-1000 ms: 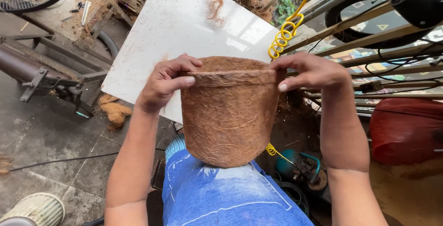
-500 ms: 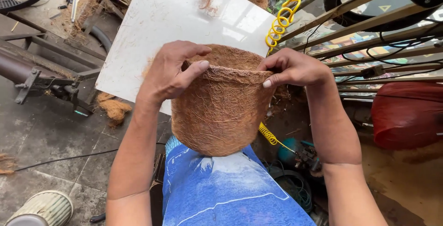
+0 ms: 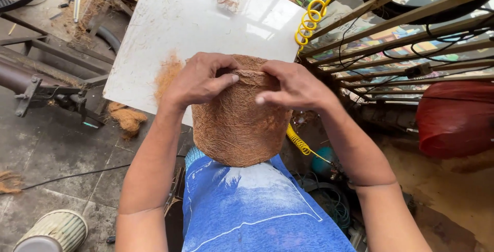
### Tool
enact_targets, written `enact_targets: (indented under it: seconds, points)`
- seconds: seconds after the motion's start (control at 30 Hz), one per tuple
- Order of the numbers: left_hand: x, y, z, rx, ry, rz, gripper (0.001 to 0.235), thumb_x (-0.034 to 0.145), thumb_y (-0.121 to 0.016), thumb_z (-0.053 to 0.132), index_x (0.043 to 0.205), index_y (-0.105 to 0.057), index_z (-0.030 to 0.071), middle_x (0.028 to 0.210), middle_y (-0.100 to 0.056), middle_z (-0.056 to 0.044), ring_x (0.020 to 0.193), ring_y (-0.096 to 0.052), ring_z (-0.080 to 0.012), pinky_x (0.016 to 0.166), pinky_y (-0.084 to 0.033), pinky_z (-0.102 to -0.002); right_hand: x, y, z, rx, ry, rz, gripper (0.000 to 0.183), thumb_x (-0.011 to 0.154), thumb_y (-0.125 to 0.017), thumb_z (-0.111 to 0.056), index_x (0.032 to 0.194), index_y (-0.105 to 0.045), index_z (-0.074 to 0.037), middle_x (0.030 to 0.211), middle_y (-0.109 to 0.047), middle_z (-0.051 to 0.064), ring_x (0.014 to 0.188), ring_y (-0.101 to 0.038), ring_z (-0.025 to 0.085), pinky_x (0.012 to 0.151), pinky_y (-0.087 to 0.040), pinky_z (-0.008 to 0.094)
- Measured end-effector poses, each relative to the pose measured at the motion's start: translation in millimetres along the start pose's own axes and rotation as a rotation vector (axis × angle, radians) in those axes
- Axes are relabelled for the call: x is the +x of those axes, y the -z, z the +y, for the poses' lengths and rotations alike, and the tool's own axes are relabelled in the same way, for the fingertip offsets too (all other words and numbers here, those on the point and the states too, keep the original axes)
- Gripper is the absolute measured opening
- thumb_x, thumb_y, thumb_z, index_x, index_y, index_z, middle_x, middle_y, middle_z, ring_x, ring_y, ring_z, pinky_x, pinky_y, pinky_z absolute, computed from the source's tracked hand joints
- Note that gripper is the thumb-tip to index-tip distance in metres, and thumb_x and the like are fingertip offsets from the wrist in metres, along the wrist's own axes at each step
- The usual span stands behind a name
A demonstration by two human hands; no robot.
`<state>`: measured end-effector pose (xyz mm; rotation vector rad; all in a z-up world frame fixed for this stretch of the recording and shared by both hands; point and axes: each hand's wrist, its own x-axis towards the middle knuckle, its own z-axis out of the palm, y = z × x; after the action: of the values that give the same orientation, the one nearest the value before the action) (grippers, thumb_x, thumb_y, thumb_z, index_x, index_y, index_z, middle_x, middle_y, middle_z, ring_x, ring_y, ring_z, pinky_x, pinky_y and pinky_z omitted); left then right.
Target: The person shapes a cylindrical coco fiber pot by hand, repeatedly folding and pressing the rim. They use a hair dryer to apply heat to the rim, then continue folding and pressing the edges to form a smooth, rounded shape.
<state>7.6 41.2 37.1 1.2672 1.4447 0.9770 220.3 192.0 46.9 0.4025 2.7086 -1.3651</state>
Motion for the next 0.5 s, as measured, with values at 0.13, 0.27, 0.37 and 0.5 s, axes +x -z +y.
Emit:
enact_targets:
  seconds: [0.13, 0.27, 0.37, 0.5]
  points:
    - [2.6, 0.0, 0.4, -0.006, 0.011, -0.006, 0.022, 0.093, -0.060, 0.019, 0.097, -0.074, 0.002, 0.076, -0.068, -0.017, 0.071, -0.069, -0.0300, 0.068, -0.055, -0.039, -1.0, -20.1, 6.3, -0.115, -0.010, 0.193, 0.030, 0.095, -0.073, -0.035, 0.089, -0.065, -0.007, 0.067, -0.058, 0.005, 0.059, -0.057, 0.019, 0.052, -0.045, 0.029]
    - [3.0, -5.0, -3.7, -0.038, 0.034, -0.026, 0.030, 0.092, -0.063, 0.030, 0.097, -0.073, 0.002, 0.075, -0.068, -0.016, 0.070, -0.068, -0.0282, 0.066, -0.055, -0.038, -2.2, -9.5, 19.0, 0.049, -0.023, 0.121, 0.031, 0.091, -0.076, -0.036, 0.087, -0.065, -0.007, 0.066, -0.056, 0.007, 0.063, -0.056, 0.017, 0.053, -0.044, 0.032]
    - [3.1, -9.2, -9.9, -0.037, -0.042, -0.007, 0.019, 0.095, -0.065, 0.019, 0.095, -0.075, 0.003, 0.076, -0.068, -0.017, 0.072, -0.067, -0.0297, 0.068, -0.054, -0.038, -5.3, 16.8, 15.3, 0.403, -0.104, -0.022, 0.035, 0.092, -0.066, -0.025, 0.115, -0.068, 0.001, 0.087, -0.066, 0.011, 0.081, -0.058, 0.019, 0.073, -0.052, 0.037]
    - [6.2, -9.2, -8.1, -0.062, -0.070, -0.016, 0.016, 0.095, -0.064, 0.017, 0.093, -0.074, 0.004, 0.076, -0.067, -0.014, 0.072, -0.066, -0.0281, 0.069, -0.053, -0.038, -7.4, 29.5, 45.4, 0.563, -0.166, -0.155, 0.048, 0.104, -0.043, -0.036, 0.109, -0.073, 0.002, 0.090, -0.069, 0.013, 0.085, -0.062, 0.023, 0.084, -0.047, 0.038]
